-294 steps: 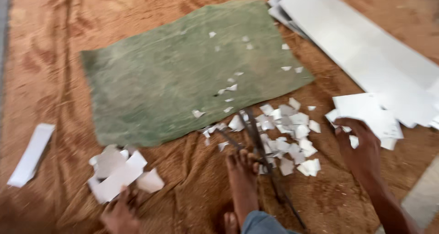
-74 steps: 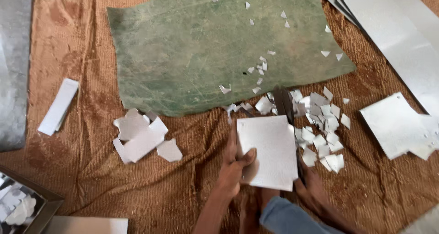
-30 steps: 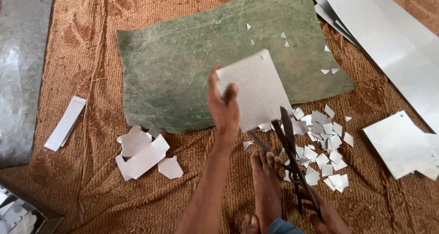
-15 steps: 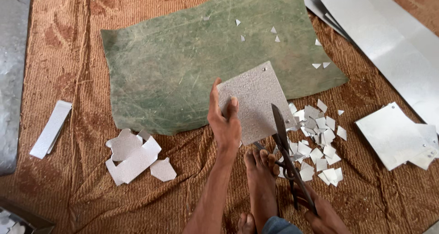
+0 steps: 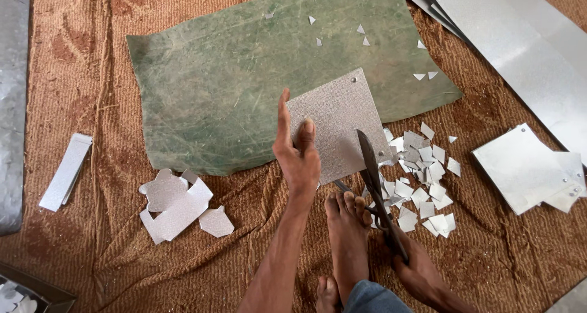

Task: The person uses large shears to cut star-shaped pieces from square metal sheets. They hold each sheet with one hand and cut along the edges with the other, placing finished pieces into a nearby metal tray.

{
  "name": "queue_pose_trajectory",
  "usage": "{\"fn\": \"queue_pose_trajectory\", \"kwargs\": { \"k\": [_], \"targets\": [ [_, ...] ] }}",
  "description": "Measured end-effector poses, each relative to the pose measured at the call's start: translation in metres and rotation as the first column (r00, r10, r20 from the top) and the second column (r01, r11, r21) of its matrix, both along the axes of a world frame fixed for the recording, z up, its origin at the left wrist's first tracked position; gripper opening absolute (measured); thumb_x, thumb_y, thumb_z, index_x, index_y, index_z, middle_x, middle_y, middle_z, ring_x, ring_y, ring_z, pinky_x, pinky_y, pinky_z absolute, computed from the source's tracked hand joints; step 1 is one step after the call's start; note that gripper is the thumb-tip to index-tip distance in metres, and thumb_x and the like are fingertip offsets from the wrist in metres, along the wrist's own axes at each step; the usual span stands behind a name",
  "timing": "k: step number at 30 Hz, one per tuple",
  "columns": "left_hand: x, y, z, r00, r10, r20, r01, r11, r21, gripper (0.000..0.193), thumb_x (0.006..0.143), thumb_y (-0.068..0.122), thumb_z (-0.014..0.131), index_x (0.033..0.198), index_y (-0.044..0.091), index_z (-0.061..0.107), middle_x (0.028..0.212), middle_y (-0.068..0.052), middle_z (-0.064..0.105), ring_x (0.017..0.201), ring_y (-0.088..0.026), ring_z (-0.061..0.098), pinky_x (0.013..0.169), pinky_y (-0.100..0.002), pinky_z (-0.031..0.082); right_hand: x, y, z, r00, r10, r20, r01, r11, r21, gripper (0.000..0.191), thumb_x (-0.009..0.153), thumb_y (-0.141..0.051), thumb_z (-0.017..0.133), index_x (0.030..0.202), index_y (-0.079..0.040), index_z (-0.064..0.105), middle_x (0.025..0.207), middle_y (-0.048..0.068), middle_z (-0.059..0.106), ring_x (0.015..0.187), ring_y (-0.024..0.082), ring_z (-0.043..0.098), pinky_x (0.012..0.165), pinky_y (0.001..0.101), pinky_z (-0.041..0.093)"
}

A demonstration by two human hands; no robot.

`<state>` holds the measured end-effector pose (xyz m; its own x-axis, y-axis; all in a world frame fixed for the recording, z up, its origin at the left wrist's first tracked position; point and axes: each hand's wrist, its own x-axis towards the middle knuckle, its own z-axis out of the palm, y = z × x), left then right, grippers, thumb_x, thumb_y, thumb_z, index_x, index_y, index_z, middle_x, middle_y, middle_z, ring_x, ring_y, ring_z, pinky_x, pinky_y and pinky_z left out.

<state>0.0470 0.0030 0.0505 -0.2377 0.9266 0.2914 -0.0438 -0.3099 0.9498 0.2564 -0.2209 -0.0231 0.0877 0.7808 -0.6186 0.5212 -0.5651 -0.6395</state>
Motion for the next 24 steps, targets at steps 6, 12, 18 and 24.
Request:
{"fn": "queue_pose_trajectory", "kwargs": {
  "k": [6, 12, 18, 24],
  "targets": [
    [-0.002, -0.002, 0.004, 1.000, -0.008, -0.002, 0.008, 1.000, 0.026, 0.071, 0.098, -0.016, 0.051, 0.162, 0.011, 0.036, 0.168, -0.009, 0.041, 0.066, -0.002, 0.054, 0.048, -0.018, 0.046, -0.004, 0.002, -0.013, 0.995, 0.009, 0.095, 0.001, 0.995, -0.103, 0.035, 0.107, -0.039, 0.040, 0.106, -0.013, 0.063, 0.068, 0.008, 0.041, 0.059, 0.023, 0.035, 0.055, 0.0388, 0.034],
    [-0.001, -0.013, -0.001, 1.000, 0.001, -0.001, -0.001, 0.996, -0.089, 0.071, 0.098, -0.011, 0.055, 0.161, 0.012, 0.033, 0.167, -0.010, 0.039, 0.055, -0.002, 0.048, 0.043, -0.016, 0.043, 0.014, -0.007, 0.015, 0.936, -0.067, -0.347, 0.087, 0.995, 0.042, 0.082, 0.070, -0.025, 0.059, 0.146, -0.011, 0.031, 0.125, 0.000, 0.059, 0.107, 0.016, 0.059, 0.084, 0.0444, 0.053],
    [-0.003, 0.006, -0.003, 0.990, -0.124, -0.074, 0.118, 0.990, -0.080, 0.067, 0.100, -0.006, 0.052, 0.160, 0.019, 0.036, 0.145, -0.008, 0.048, 0.052, -0.004, 0.045, 0.048, -0.019, 0.047, 0.004, -0.005, 0.016, 0.995, -0.093, -0.029, 0.079, 0.944, -0.321, 0.072, 0.090, -0.028, 0.049, 0.160, -0.011, 0.045, 0.133, 0.047, 0.052, 0.123, 0.063, 0.043, 0.108, 0.0696, 0.041],
    [0.014, 0.055, 0.039, 0.709, -0.638, -0.301, 0.674, 0.738, 0.023, 0.065, 0.103, 0.000, 0.045, 0.159, 0.032, 0.040, 0.102, -0.004, 0.063, 0.053, -0.006, 0.046, 0.062, -0.024, 0.060, 0.011, -0.013, -0.003, 0.984, 0.007, -0.179, -0.016, 0.999, -0.052, 0.089, 0.072, -0.036, 0.051, 0.157, -0.012, 0.040, 0.150, 0.018, 0.057, 0.138, 0.038, 0.051, 0.117, 0.0617, 0.039]
  ]
}}
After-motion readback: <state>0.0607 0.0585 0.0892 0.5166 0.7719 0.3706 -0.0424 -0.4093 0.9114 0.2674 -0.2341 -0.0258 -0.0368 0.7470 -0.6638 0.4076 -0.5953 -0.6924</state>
